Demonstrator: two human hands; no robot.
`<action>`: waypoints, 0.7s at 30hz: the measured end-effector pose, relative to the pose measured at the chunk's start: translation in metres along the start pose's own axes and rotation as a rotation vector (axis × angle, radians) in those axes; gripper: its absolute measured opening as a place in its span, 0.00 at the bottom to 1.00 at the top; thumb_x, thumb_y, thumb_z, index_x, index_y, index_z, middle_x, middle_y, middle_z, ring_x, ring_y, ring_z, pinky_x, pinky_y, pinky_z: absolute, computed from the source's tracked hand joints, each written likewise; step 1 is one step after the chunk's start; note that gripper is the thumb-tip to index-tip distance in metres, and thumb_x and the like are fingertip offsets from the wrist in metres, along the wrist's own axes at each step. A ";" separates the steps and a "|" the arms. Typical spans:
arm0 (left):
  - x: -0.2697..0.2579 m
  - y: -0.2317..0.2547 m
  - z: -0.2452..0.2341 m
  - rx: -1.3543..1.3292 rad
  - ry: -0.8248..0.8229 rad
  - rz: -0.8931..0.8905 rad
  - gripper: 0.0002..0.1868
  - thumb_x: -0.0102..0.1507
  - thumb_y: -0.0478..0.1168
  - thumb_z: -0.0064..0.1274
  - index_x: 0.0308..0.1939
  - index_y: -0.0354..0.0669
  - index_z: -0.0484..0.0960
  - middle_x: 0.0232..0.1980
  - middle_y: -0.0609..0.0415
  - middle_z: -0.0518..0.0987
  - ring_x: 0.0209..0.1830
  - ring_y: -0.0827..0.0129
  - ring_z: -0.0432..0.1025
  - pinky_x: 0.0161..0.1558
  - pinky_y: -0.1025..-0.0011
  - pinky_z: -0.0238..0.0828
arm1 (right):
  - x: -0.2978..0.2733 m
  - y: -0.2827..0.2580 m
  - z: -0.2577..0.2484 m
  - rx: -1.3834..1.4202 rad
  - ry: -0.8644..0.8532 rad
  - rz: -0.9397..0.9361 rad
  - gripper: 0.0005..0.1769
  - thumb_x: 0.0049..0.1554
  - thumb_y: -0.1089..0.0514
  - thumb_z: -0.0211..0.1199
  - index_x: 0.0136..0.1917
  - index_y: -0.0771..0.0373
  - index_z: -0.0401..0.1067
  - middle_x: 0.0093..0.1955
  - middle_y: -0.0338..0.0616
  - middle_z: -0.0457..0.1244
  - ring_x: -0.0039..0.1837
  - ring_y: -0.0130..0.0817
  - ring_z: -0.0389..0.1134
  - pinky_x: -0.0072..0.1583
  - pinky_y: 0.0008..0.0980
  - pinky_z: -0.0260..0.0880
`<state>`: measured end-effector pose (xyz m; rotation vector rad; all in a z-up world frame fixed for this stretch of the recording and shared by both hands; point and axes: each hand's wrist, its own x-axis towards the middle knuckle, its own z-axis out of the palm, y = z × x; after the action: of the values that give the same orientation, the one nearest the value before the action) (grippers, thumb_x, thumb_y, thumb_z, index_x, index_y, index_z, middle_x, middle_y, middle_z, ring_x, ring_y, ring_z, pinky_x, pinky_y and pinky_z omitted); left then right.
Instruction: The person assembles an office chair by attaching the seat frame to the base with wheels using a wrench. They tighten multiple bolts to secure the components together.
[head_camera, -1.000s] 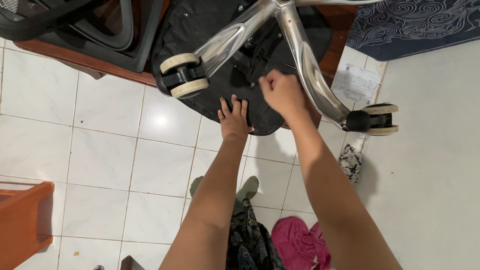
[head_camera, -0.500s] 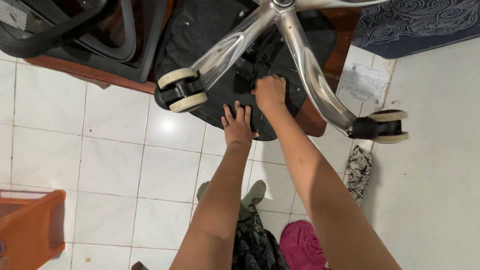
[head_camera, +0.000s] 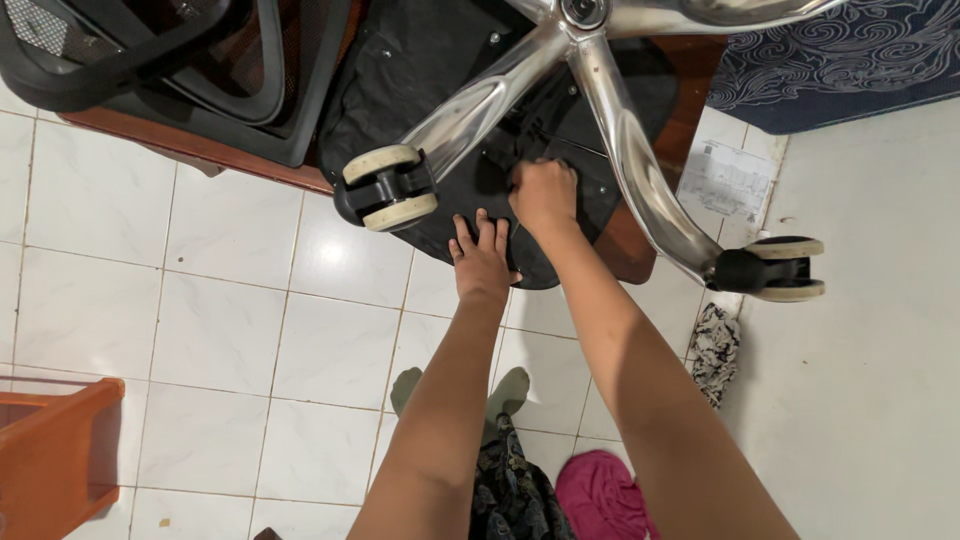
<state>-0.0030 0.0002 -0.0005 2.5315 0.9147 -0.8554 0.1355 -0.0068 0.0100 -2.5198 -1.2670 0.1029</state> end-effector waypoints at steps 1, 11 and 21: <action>0.001 0.000 -0.001 -0.010 -0.001 0.000 0.60 0.59 0.67 0.59 0.82 0.58 0.37 0.84 0.53 0.37 0.82 0.37 0.31 0.76 0.50 0.48 | 0.000 -0.003 -0.005 -0.021 0.043 -0.027 0.06 0.39 0.63 0.69 0.34 0.59 0.80 0.37 0.51 0.70 0.44 0.53 0.72 0.49 0.50 0.70; -0.028 -0.059 -0.006 -0.594 0.142 0.168 0.49 0.57 0.49 0.67 0.78 0.52 0.57 0.78 0.45 0.59 0.74 0.49 0.61 0.68 0.58 0.64 | -0.054 -0.020 -0.072 0.566 0.026 0.154 0.08 0.50 0.61 0.70 0.44 0.65 0.77 0.41 0.48 0.73 0.46 0.36 0.77 0.52 0.32 0.75; -0.198 -0.155 -0.160 -1.092 0.311 0.249 0.20 0.63 0.43 0.59 0.57 0.39 0.82 0.43 0.50 0.86 0.39 0.68 0.80 0.47 0.68 0.77 | -0.090 -0.103 -0.249 1.035 -0.081 0.216 0.08 0.55 0.60 0.69 0.47 0.64 0.77 0.40 0.39 0.70 0.44 0.25 0.70 0.48 0.25 0.70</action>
<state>-0.1592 0.0979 0.2339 1.7312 0.7975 0.1484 0.0522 -0.0829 0.2715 -1.7180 -0.6624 0.7097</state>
